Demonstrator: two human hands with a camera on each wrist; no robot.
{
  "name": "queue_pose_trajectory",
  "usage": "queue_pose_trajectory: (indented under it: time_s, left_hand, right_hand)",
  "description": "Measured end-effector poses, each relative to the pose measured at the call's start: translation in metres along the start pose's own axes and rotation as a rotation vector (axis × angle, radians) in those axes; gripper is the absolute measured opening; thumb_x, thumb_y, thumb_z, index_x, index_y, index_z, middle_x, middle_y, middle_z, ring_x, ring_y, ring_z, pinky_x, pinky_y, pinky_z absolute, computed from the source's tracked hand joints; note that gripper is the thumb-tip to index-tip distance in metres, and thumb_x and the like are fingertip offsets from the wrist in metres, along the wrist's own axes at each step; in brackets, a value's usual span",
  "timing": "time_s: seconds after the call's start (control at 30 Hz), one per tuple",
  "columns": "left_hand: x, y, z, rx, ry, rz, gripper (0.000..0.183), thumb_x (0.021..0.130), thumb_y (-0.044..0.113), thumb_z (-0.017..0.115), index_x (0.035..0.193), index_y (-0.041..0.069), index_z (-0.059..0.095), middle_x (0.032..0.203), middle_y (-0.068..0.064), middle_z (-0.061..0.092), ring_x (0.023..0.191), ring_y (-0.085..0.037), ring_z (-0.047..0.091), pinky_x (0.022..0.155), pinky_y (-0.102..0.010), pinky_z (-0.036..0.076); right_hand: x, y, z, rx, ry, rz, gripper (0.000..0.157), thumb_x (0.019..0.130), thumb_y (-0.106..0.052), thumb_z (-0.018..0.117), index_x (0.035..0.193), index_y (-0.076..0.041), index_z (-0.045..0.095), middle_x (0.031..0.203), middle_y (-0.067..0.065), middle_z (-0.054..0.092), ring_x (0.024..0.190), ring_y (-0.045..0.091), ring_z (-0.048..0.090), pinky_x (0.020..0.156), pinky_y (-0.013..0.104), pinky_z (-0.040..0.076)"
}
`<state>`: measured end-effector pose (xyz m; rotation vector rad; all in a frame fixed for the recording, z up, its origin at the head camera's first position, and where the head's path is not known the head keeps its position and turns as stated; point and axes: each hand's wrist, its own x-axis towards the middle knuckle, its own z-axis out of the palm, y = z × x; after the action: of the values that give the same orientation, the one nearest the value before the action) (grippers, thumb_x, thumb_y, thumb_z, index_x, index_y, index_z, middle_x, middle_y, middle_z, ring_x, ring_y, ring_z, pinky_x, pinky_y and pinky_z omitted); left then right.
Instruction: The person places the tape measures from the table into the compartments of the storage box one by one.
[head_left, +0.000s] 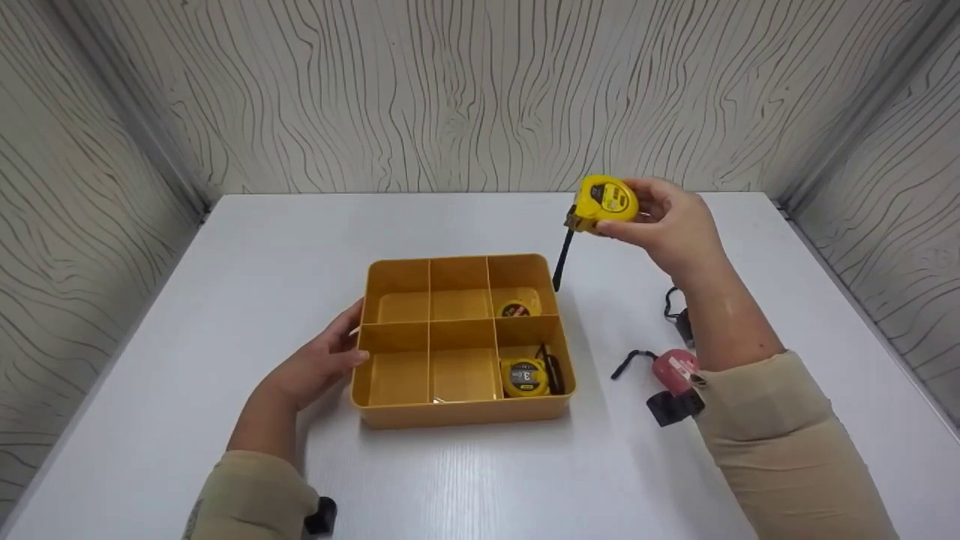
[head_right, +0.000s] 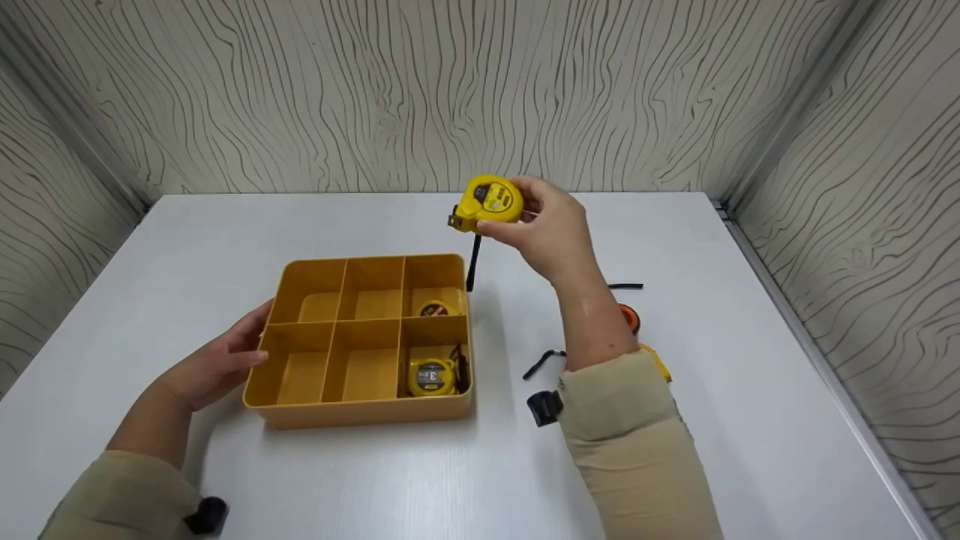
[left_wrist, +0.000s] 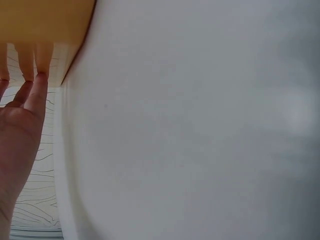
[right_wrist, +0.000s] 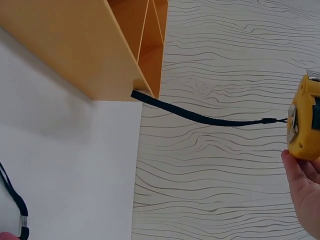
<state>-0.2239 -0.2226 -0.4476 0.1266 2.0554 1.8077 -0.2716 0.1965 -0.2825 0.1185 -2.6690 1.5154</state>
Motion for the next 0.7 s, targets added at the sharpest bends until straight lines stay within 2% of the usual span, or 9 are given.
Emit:
queue_pose_trajectory:
  time_s: [0.33, 0.57, 0.7]
  left_hand:
    - [0.000, 0.001, 0.002, 0.017, 0.022, -0.025, 0.080, 0.082, 0.026, 0.067, 0.143, 0.040, 0.018, 0.149, 0.013, 0.019, 0.134, -0.014, 0.026, 0.108, -0.043, 0.024]
    - [0.002, 0.001, 0.002, -0.018, -0.017, -0.013, 0.082, 0.083, 0.022, 0.066, 0.145, 0.037, 0.015, 0.151, 0.008, 0.014, 0.136, -0.019, 0.022, 0.108, -0.042, 0.023]
    - [0.003, 0.001, 0.003, -0.003, -0.007, -0.021, 0.082, 0.082, 0.024, 0.067, 0.145, 0.037, 0.015, 0.151, 0.008, 0.014, 0.136, -0.018, 0.023, 0.107, -0.042, 0.024]
  right_hand:
    - [-0.001, -0.019, 0.009, 0.051, -0.003, -0.066, 0.073, 0.071, -0.036, 0.075, 0.134, -0.014, 0.044, 0.125, 0.004, 0.052, 0.112, 0.016, 0.053, 0.091, 0.026, 0.045]
    - [0.002, -0.026, 0.021, 0.069, -0.020, -0.133, 0.070, 0.071, -0.032, 0.077, 0.131, -0.013, 0.046, 0.123, 0.003, 0.053, 0.110, 0.016, 0.055, 0.090, 0.026, 0.046]
    - [0.005, -0.030, 0.029, 0.067, -0.030, -0.151, 0.070, 0.071, -0.032, 0.077, 0.131, -0.012, 0.047, 0.123, 0.003, 0.053, 0.110, 0.016, 0.054, 0.090, 0.026, 0.046]
